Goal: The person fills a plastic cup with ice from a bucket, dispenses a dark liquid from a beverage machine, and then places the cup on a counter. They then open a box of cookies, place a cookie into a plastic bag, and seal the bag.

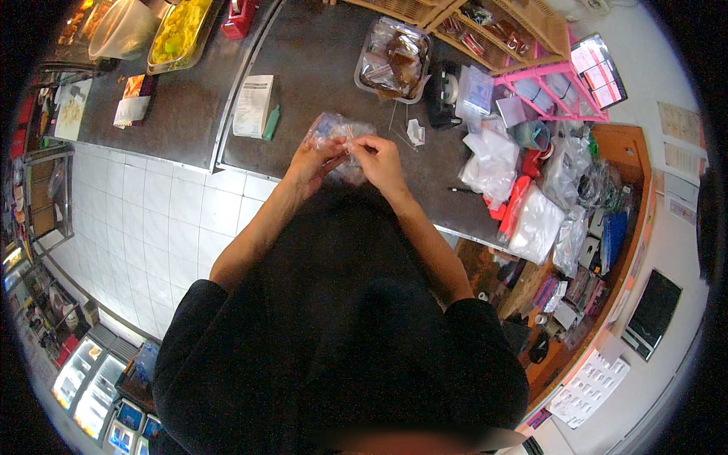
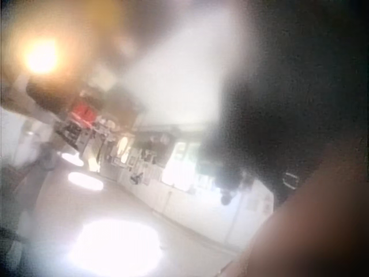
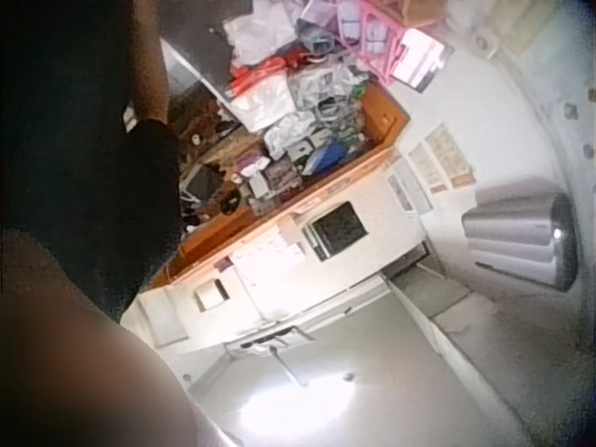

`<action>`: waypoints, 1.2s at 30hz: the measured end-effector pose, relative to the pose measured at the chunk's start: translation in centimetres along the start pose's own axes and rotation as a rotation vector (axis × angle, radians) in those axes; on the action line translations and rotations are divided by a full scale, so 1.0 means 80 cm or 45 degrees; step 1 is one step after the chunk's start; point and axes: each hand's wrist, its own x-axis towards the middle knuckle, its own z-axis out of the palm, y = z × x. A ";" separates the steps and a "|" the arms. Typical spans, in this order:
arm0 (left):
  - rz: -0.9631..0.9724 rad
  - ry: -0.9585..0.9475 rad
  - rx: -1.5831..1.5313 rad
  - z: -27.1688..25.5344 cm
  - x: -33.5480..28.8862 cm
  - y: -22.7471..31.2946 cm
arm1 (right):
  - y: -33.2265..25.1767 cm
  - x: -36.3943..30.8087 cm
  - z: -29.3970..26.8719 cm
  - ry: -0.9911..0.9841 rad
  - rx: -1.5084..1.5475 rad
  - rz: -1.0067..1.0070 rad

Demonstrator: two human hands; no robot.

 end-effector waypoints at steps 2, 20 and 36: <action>0.069 0.006 0.035 0.004 -0.002 -0.003 | 0.003 0.002 -0.006 -0.112 -0.074 0.098; 0.381 -0.065 0.356 0.002 0.013 -0.011 | 0.005 0.010 -0.002 -0.051 0.080 0.455; 1.041 0.102 1.275 0.004 0.024 0.002 | -0.009 -0.005 -0.003 -0.039 0.007 0.217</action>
